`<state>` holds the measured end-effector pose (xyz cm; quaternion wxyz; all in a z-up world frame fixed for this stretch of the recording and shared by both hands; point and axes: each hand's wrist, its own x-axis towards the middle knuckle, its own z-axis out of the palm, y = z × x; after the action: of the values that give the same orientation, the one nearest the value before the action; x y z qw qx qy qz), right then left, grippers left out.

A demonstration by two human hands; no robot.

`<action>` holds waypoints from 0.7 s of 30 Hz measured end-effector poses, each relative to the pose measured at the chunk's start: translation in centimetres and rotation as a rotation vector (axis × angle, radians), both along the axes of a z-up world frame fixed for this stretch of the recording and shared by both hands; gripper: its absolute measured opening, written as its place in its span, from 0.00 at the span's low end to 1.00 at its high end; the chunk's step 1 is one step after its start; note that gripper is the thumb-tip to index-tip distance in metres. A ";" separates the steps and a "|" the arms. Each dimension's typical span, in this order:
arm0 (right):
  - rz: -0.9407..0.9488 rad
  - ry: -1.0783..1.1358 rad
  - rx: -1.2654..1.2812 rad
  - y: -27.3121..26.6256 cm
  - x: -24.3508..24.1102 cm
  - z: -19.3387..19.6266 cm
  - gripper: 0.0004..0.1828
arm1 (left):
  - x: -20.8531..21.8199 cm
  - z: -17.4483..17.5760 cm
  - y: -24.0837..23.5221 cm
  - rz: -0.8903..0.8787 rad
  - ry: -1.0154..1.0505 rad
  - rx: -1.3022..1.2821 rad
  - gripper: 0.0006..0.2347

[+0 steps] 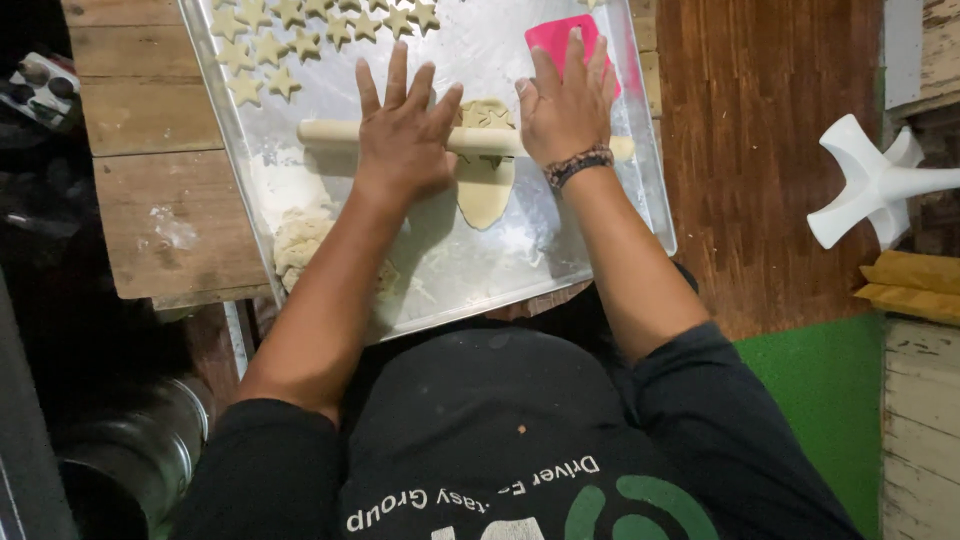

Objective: The person rolls out dough on a metal tray using a rolling pin and cuts star shapes with a cookie cutter. They remove the excess dough and arrange the cut stars on the tray. The person then gathers the leftover dough, kneads it into a ball, and rolls it out again to continue cutting shapes.

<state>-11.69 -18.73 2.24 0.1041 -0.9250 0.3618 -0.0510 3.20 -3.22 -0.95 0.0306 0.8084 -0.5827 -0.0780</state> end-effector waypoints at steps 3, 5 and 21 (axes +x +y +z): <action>0.007 -0.044 -0.028 -0.8 0.5 -0.3 0.15 | 0.8 -0.5 -0.8 -0.013 -0.030 -0.046 0.35; -0.001 -0.075 -0.045 -1.4 0.6 -1.5 0.15 | 0.8 -0.2 -0.9 -0.017 -0.030 -0.076 0.33; -0.039 0.076 -0.004 3.4 -2.6 -0.9 0.30 | -3.5 2.7 3.9 0.026 0.084 0.074 0.39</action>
<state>-14.29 -15.31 1.38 0.0874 -0.9193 0.3832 -0.0185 -0.27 0.72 1.74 0.0260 0.8125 -0.5670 -0.1329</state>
